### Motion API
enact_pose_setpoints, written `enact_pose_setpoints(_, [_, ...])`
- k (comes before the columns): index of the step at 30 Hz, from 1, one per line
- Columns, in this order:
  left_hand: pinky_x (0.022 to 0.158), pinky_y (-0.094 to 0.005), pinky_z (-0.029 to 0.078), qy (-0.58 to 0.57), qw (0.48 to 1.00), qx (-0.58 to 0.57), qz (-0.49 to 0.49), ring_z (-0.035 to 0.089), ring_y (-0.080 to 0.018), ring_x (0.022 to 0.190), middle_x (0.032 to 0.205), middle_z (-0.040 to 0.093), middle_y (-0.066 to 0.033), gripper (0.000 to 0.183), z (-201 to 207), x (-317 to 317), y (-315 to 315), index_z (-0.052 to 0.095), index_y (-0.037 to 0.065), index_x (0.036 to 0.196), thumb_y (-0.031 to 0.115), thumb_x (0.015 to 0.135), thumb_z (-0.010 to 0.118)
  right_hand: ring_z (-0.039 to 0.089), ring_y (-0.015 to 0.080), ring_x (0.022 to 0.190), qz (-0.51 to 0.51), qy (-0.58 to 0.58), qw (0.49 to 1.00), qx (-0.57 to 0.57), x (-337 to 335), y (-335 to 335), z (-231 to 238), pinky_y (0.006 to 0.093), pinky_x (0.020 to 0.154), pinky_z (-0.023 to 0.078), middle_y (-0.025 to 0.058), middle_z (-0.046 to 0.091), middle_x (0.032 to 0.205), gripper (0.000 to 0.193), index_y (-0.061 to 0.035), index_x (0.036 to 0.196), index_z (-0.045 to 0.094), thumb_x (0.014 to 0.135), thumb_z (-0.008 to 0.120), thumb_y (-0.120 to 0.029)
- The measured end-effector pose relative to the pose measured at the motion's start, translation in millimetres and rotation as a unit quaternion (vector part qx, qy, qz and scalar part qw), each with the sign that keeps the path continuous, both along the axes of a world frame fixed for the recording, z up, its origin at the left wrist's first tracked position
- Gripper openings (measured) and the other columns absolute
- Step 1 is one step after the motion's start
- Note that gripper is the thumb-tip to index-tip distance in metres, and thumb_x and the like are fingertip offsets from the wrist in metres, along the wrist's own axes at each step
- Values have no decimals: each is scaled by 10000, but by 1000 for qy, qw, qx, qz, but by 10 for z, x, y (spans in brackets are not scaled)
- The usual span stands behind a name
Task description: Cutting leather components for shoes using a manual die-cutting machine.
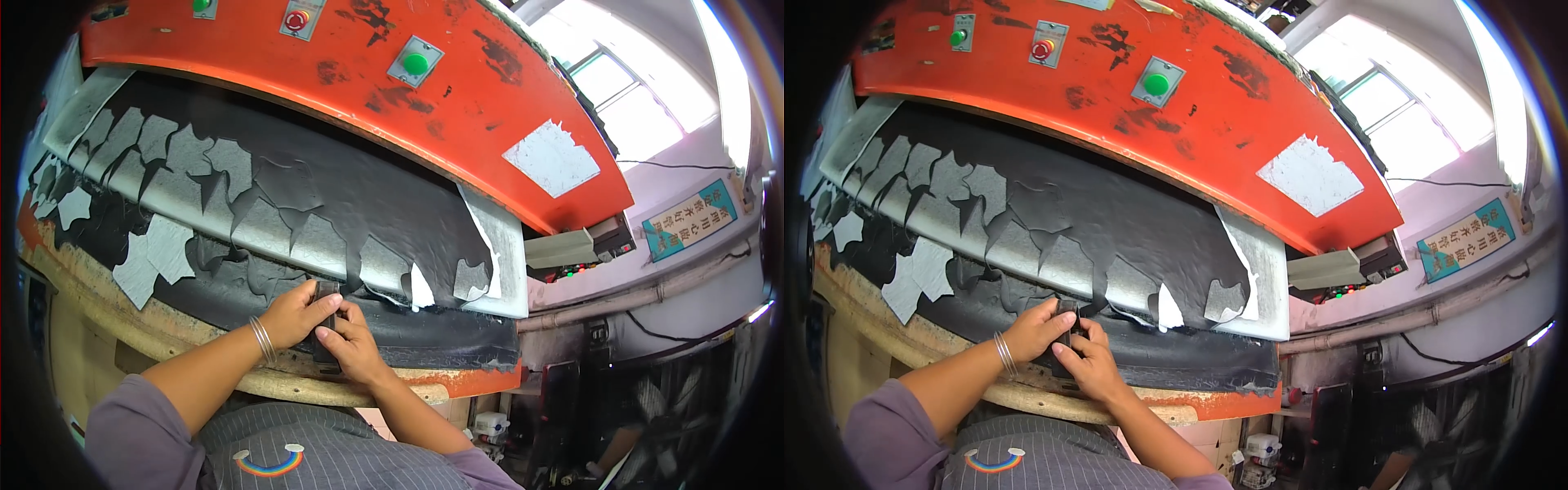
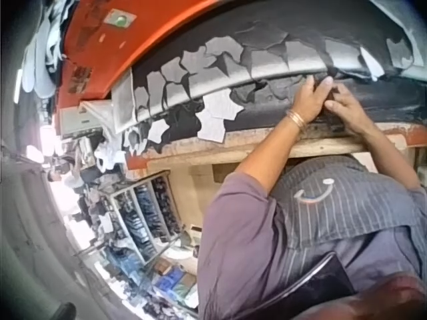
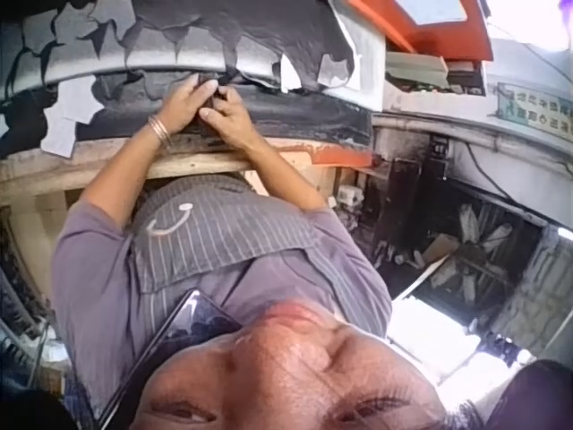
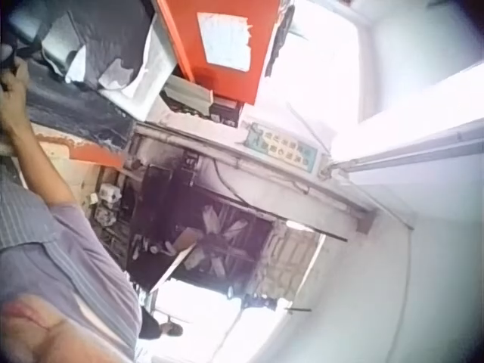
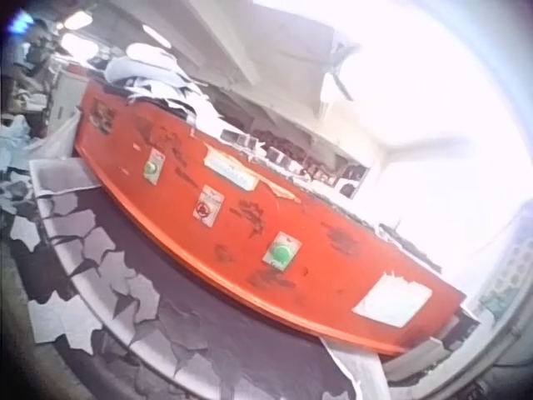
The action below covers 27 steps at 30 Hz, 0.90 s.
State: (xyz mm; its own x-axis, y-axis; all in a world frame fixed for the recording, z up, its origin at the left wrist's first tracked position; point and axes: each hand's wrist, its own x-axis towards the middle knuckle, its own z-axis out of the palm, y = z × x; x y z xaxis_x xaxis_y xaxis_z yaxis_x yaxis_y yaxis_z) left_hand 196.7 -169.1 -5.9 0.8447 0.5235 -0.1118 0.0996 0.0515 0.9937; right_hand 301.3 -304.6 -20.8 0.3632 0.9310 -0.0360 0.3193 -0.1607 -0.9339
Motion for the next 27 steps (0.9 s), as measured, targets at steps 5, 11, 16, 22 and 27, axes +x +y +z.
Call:
enact_pose_setpoints(5, [655,-311,488,93,979,163,80,612,-175,703,785,656,-105,243,-70,-26,472,656,45,962,268,870,631,376,389,1200,103,-273,947,-138,-78,22,404,451,1023,318,232,461,1281,412,-45,1023,678,837,647,-412])
enact_pose_setpoints(11, [902,-418,452,172,859,460,141,557,-342,1026,1050,611,-161,224,63,284,1626,652,62,1007,165,808,645,473,317,1129,303,-49,950,58,-36,154,949,408,974,373,167,554,1198,362,-14,1143,600,932,550,-303])
enact_pose_setpoints(16, [963,-386,436,368,803,460,88,547,-346,1107,1159,585,-201,516,276,661,1949,588,16,1151,174,703,790,543,355,1028,478,285,815,163,-212,142,1619,438,887,423,196,591,1132,404,47,1159,578,977,470,-298])
enact_pose_setpoints(22, [896,-382,478,462,774,432,-30,608,-320,1054,1092,647,-167,450,407,973,2033,614,26,1086,177,707,803,582,307,885,584,388,691,175,-306,189,1757,374,784,456,211,596,1057,380,94,1239,538,956,532,-160])
enact_pose_setpoints(27, [871,-408,478,402,783,473,42,593,-334,1050,1073,627,-159,297,357,828,1759,595,59,1058,135,793,706,586,317,853,596,439,654,157,-421,171,1829,372,753,458,215,608,1013,392,94,1229,547,942,553,-174])
